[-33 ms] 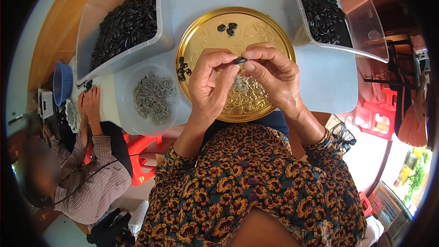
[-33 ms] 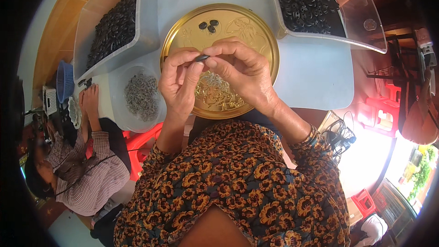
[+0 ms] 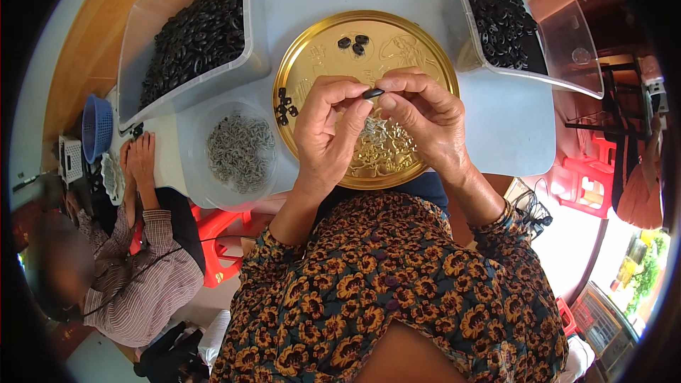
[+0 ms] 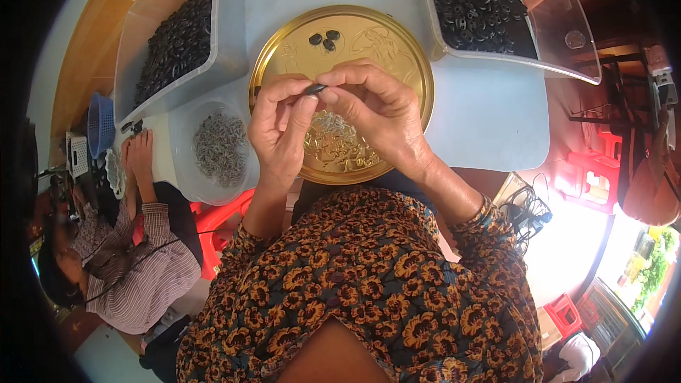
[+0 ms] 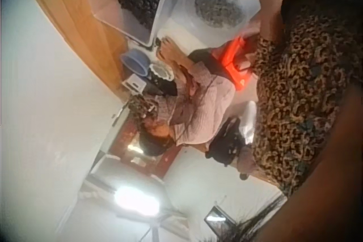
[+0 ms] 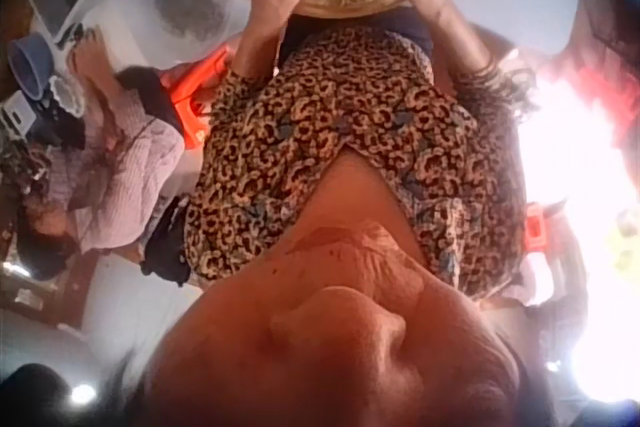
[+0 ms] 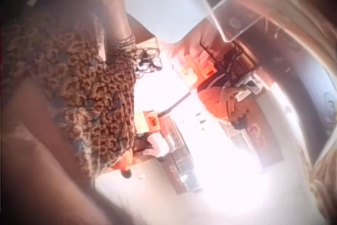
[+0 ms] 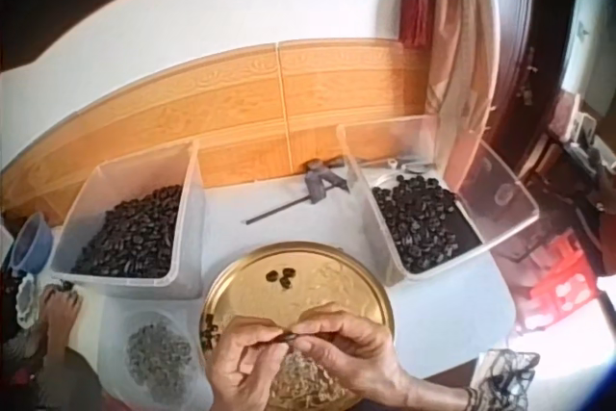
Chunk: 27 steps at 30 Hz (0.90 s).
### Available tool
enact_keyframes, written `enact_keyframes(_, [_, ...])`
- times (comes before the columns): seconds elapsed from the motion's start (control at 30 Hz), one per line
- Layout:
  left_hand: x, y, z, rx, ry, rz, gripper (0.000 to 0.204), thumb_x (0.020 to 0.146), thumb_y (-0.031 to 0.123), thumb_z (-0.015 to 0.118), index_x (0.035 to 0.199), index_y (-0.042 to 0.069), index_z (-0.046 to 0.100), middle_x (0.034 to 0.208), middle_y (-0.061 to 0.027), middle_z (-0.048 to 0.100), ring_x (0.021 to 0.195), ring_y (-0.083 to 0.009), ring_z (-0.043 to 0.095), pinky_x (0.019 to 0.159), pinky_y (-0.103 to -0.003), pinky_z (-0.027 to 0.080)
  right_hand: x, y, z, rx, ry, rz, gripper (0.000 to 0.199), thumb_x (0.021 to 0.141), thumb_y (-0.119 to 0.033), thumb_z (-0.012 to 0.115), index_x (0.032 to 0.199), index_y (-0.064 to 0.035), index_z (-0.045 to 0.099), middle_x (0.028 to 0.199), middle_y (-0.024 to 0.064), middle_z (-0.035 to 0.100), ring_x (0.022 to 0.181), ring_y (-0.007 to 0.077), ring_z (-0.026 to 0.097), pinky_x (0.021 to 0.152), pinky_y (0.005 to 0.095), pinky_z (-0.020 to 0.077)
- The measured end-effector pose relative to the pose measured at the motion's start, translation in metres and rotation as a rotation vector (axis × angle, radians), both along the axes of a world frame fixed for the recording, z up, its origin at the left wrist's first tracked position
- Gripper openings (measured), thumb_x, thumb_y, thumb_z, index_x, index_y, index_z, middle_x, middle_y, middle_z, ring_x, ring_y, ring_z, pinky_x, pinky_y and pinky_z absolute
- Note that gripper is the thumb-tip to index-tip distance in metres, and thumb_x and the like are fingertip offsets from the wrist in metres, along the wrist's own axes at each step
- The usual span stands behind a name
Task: The person inspects small black plastic parts by hand, then places them onto a gold tray or into plastic bins on a sorting table.
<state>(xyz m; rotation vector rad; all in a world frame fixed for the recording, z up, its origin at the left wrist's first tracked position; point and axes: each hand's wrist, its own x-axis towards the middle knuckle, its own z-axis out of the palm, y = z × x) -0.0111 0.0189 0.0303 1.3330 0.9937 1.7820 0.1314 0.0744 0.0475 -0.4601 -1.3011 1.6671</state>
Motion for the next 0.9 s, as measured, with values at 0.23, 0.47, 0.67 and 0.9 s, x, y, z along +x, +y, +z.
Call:
enact_keyframes(0.23, [0.01, -0.022, 0.001, -0.221, -0.125, -0.052, 0.012, 0.095, 0.001, 0.055, 0.106, -0.003, 0.055, 0.098, -0.0056, 0.054, 0.085, -0.008, 0.055, 0.074, -0.021, 0.046, 0.014, 0.0, -0.007, 0.132, -0.291, -0.031, 0.017, 0.089, 0.006, 0.06, 0.105, 0.0022, 0.063, 0.099, 0.006, 0.059, 0.094, 0.0135, 0.06, 0.085, 0.0245, 0.05])
enact_keyframes(0.47, [0.021, -0.035, -0.005, -0.369, -0.355, -0.077, 0.013, 0.093, 0.003, 0.059, 0.105, -0.003, 0.056, 0.095, -0.0072, 0.06, 0.085, -0.0086, 0.059, 0.073, -0.023, 0.05, 0.012, -0.012, -0.022, 0.283, -0.494, -0.083, 0.024, 0.084, 0.01, 0.054, 0.103, -0.0007, 0.065, 0.098, 0.0089, 0.059, 0.087, 0.0149, 0.061, 0.076, 0.0255, 0.0506])
enact_keyframes(0.67, [0.016, -0.034, -0.015, -0.449, -0.204, -0.065, 0.013, 0.093, 0.001, 0.059, 0.105, -0.001, 0.058, 0.095, -0.0051, 0.062, 0.087, -0.0099, 0.061, 0.078, -0.025, 0.051, 0.009, -0.012, -0.01, 0.628, -0.688, -0.127, 0.032, 0.08, 0.008, 0.059, 0.11, -0.0015, 0.064, 0.104, 0.015, 0.059, 0.087, 0.0271, 0.064, 0.073, 0.0357, 0.0541])
enact_keyframes(0.9, [0.006, -0.027, -0.019, -0.457, -0.352, -0.065, 0.016, 0.095, 0.014, 0.06, 0.098, -0.002, 0.056, 0.085, -0.0044, 0.061, 0.076, -0.007, 0.058, 0.066, -0.021, 0.048, 0.0, 0.003, -0.006, 0.795, -0.702, -0.026, 0.031, 0.082, -0.001, 0.064, 0.113, -0.0021, 0.062, 0.101, 0.0151, 0.06, 0.084, 0.0314, 0.064, 0.071, 0.0364, 0.0542])
